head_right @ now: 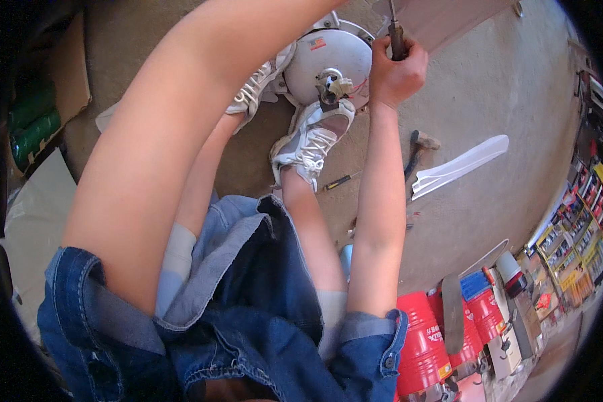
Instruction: The person sits on the floor and uses a screwdriver to remove a blade from a ceiling fan. They then use a hammer to tap the fan's central hub and continue to manipulate the fan's components with their hands.
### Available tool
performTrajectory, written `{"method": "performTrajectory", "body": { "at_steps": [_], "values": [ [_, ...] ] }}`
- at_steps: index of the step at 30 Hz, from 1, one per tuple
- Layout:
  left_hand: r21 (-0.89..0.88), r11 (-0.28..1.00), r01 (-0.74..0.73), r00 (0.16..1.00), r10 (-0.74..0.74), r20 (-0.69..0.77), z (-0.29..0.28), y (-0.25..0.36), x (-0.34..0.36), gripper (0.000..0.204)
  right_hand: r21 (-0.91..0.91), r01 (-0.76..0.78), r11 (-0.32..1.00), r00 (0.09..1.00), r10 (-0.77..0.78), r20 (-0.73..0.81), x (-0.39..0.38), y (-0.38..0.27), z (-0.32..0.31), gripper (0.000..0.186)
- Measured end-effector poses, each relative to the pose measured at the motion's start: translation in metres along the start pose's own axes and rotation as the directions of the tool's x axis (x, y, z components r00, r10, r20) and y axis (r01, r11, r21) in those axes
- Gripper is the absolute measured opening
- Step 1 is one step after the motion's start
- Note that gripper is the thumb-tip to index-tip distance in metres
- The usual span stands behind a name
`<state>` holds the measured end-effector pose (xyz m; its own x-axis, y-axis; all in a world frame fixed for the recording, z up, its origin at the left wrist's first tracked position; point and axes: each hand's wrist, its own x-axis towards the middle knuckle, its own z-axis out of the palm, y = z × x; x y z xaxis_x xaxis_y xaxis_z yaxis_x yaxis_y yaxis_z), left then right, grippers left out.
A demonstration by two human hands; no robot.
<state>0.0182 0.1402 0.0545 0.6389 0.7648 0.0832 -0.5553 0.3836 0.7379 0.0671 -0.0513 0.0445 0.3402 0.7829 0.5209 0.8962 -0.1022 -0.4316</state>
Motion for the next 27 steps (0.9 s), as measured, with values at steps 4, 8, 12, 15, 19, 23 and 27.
{"method": "performTrajectory", "body": {
  "at_steps": [4, 8, 12, 15, 19, 23, 27],
  "values": [
    [-0.087, 0.996, -0.009, 1.0, 0.01, 0.008, 0.018, 0.017, -0.014, 0.023, 0.046, 0.051, 0.998, 0.997, -0.054, 0.052, 0.015, -0.009, -0.037, 0.021],
    [-0.148, 0.989, 0.004, 1.0, 0.0, 0.025, 0.051, 0.004, -0.031, 0.018, -0.009, -0.06, 0.998, 0.977, 0.06, 0.205, 0.01, -0.005, -0.088, 0.023],
    [0.041, 0.999, 0.019, 0.996, -0.015, -0.092, 0.087, -0.039, -0.042, 0.008, 0.137, -0.555, 0.82, 0.786, 0.464, 0.409, -0.028, 0.012, -0.148, 0.017],
    [0.193, 0.956, 0.222, 0.971, -0.199, -0.131, 0.091, -0.027, -0.072, 0.005, 0.253, -0.764, 0.593, 0.636, 0.629, 0.447, -0.064, 0.009, -0.2, 0.011],
    [-0.145, 0.963, 0.229, 0.973, -0.228, 0.027, 0.09, -0.04, -0.085, 0.017, 0.453, -0.877, 0.161, 0.373, 0.823, 0.428, -0.148, 0.036, -0.251, 0.009],
    [-0.099, 0.936, 0.336, 0.941, -0.331, 0.071, 0.101, -0.048, -0.099, 0.022, 0.546, -0.827, -0.133, 0.037, 0.956, 0.29, -0.279, 0.081, -0.263, 0.012],
    [0.002, 0.924, 0.383, 0.923, -0.382, 0.046, 0.103, -0.043, -0.116, 0.026, 0.513, -0.809, -0.289, -0.252, 0.957, 0.143, -0.38, 0.096, -0.267, 0.013]
  ]
}}
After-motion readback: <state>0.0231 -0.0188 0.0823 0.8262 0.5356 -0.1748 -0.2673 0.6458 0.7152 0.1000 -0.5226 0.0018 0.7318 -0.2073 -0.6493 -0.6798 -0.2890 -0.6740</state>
